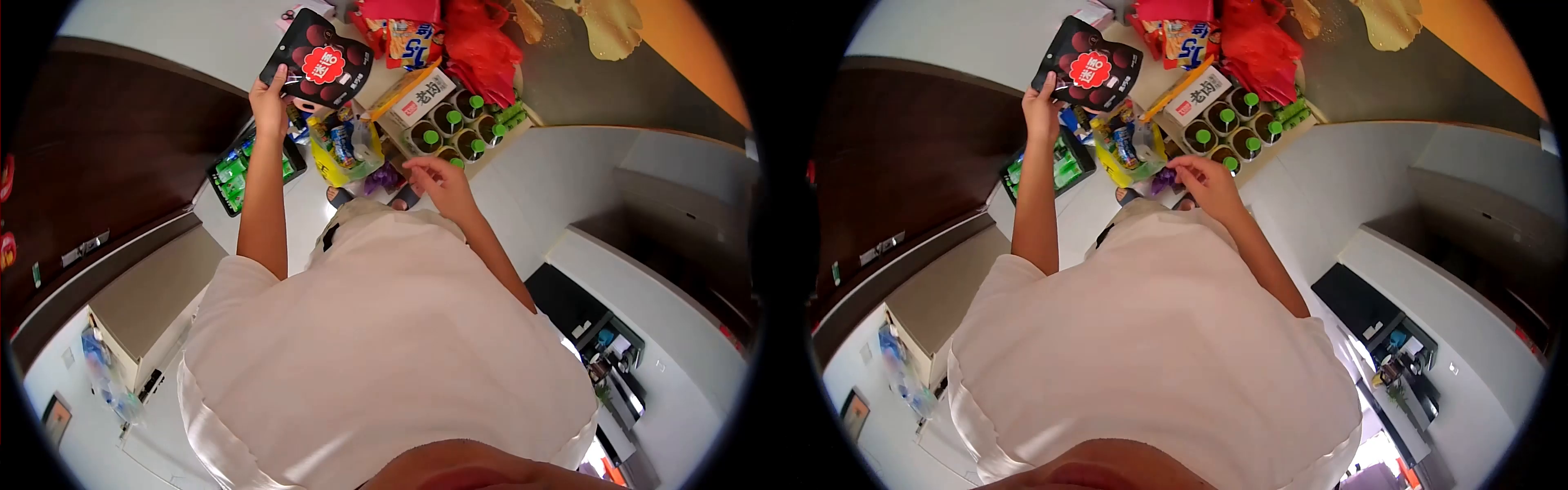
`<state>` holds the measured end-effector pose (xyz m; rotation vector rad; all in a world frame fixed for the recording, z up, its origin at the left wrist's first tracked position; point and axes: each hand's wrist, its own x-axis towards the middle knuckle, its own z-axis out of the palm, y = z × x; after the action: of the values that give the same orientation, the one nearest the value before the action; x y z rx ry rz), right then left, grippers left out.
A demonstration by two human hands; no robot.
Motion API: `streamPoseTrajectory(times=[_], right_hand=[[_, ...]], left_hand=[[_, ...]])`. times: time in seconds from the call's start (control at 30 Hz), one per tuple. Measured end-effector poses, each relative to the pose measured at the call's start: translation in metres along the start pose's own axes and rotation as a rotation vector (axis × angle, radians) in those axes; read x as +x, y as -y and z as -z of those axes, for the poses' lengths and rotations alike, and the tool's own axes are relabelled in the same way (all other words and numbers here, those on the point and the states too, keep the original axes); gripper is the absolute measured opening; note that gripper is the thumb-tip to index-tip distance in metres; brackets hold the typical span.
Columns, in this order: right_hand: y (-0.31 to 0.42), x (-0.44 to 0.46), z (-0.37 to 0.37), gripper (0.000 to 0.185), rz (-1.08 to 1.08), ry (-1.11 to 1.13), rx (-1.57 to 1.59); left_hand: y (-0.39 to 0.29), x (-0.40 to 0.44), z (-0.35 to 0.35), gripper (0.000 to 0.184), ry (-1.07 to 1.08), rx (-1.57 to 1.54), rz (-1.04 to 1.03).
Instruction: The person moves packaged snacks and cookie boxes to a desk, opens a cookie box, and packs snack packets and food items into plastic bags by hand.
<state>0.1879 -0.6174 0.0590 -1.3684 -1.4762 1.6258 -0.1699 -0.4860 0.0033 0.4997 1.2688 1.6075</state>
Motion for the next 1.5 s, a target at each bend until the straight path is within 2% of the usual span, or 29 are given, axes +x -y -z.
streamPoseTrajectory(times=[0.1, 0.17, 0.2, 0.27, 0.3, 0.37, 0.4, 0.43, 0.5, 0.53, 0.57, 0.6, 0.67, 0.7, 0.73, 0.77, 0.8, 0.83, 0.87, 0.9, 0.93, 1.0, 1.03, 1.1, 1.13, 1.17, 1.23, 1.37, 1.5], right_hand=[[0.031, 0.024, -0.011, 0.022, 0.244, -0.053, -0.09], [0.053, 0.038, -0.025, 0.041, 0.309, -0.065, 0.016], [0.063, 0.043, -0.033, 0.041, 0.312, -0.048, 0.013], [0.074, 0.055, -0.05, 0.063, 0.276, 0.108, 0.255], [0.074, 0.062, -0.06, 0.063, 0.271, 0.129, 0.25], [0.071, 0.073, -0.079, 0.076, 0.14, 0.408, 0.281], [0.042, 0.082, -0.086, 0.079, -0.048, 0.392, 0.207], [0.068, 0.065, -0.095, 0.073, -0.111, 0.514, 0.381], [0.057, 0.059, -0.107, 0.064, -0.15, 0.637, 0.452], [0.062, 0.055, -0.11, 0.051, -0.198, 0.649, 0.434], [0.054, 0.057, -0.112, 0.051, -0.208, 0.686, 0.428], [0.042, 0.062, -0.115, 0.048, -0.248, 0.655, 0.451], [0.055, 0.056, -0.119, 0.038, -0.384, 0.621, 0.609], [0.057, 0.054, -0.122, 0.038, -0.359, 0.59, 0.744], [0.045, 0.052, -0.128, 0.038, -0.365, 0.557, 0.746], [0.04, 0.049, -0.137, 0.039, -0.368, 0.526, 0.746], [0.036, 0.043, -0.143, 0.042, -0.431, 0.602, 0.587], [0.003, 0.047, -0.15, 0.043, -0.37, 0.716, 0.468], [0.011, 0.042, -0.155, 0.043, -0.344, 0.808, 0.458], [0.017, 0.032, -0.161, 0.043, -0.319, 0.892, 0.453], [0.011, 0.023, -0.17, 0.044, -0.292, 0.878, 0.419], [0.026, -0.008, -0.189, 0.052, -0.17, 1.076, 0.15], [0.028, -0.02, -0.198, 0.055, -0.116, 1.193, -0.006], [0.027, -0.046, -0.22, 0.058, -0.147, 1.24, -0.029], [0.02, -0.059, -0.232, 0.059, -0.13, 1.209, -0.009], [0.013, -0.072, -0.244, 0.059, -0.112, 1.169, 0.016], [0.003, -0.097, -0.268, 0.058, -0.101, 1.164, -0.009], [-0.013, -0.158, -0.33, 0.053, -0.079, 1.073, -0.003], [-0.035, -0.219, -0.385, 0.044, -0.036, 1.006, 0.032]], left_hand=[[-0.054, -0.033, 0.013, 0.012, 0.144, -0.12, 0.0], [-0.07, -0.047, 0.022, 0.011, 0.168, -0.125, 0.013], [-0.077, -0.056, 0.029, 0.011, 0.202, -0.128, 0.041], [-0.089, -0.076, 0.038, 0.013, 0.283, -0.106, 0.145], [-0.089, -0.083, 0.04, 0.014, 0.305, -0.102, 0.201], [-0.094, -0.101, 0.044, 0.015, 0.327, -0.118, 0.271], [-0.088, -0.108, 0.05, 0.015, 0.298, -0.123, 0.27], [-0.09, -0.119, 0.05, 0.016, 0.266, -0.128, 0.266], [-0.08, -0.131, 0.067, 0.018, 0.204, -0.13, 0.211], [-0.08, -0.143, 0.07, 0.022, 0.141, -0.186, 0.246], [-0.086, -0.16, 0.069, 0.025, 0.076, -0.242, 0.278], [-0.094, -0.18, 0.067, 0.039, -0.031, -0.178, 0.304], [-0.078, -0.205, 0.095, 0.047, -0.061, -0.179, 0.252], [-0.069, -0.216, 0.108, 0.055, -0.057, -0.173, 0.216], [-0.072, -0.24, 0.106, 0.065, -0.096, -0.11, 0.182], [-0.068, -0.259, 0.111, 0.065, -0.141, -0.118, 0.16], [-0.059, -0.279, 0.12, 0.066, -0.197, -0.098, 0.168], [-0.055, -0.299, 0.127, 0.068, -0.256, -0.079, 0.174], [-0.056, -0.318, 0.127, 0.069, -0.308, -0.077, 0.191], [-0.053, -0.336, 0.133, 0.069, -0.346, -0.08, 0.172], [-0.045, -0.353, 0.142, 0.07, -0.341, -0.106, 0.181], [-0.051, -0.389, 0.135, 0.068, -0.364, -0.232, 0.181], [-0.048, -0.405, 0.145, 0.06, -0.393, -0.344, 0.176], [-0.045, -0.434, 0.164, 0.046, -0.448, -0.271, 0.092], [-0.047, -0.446, 0.175, 0.034, -0.486, -0.262, 0.069], [-0.05, -0.456, 0.185, 0.034, -0.485, -0.265, 0.052], [-0.052, -0.474, 0.208, 0.028, -0.485, -0.245, -0.176], [-0.063, -0.519, 0.276, 0.028, -0.427, -0.214, -0.16], [-0.067, -0.58, 0.353, 0.039, -0.337, -0.186, -0.092]])
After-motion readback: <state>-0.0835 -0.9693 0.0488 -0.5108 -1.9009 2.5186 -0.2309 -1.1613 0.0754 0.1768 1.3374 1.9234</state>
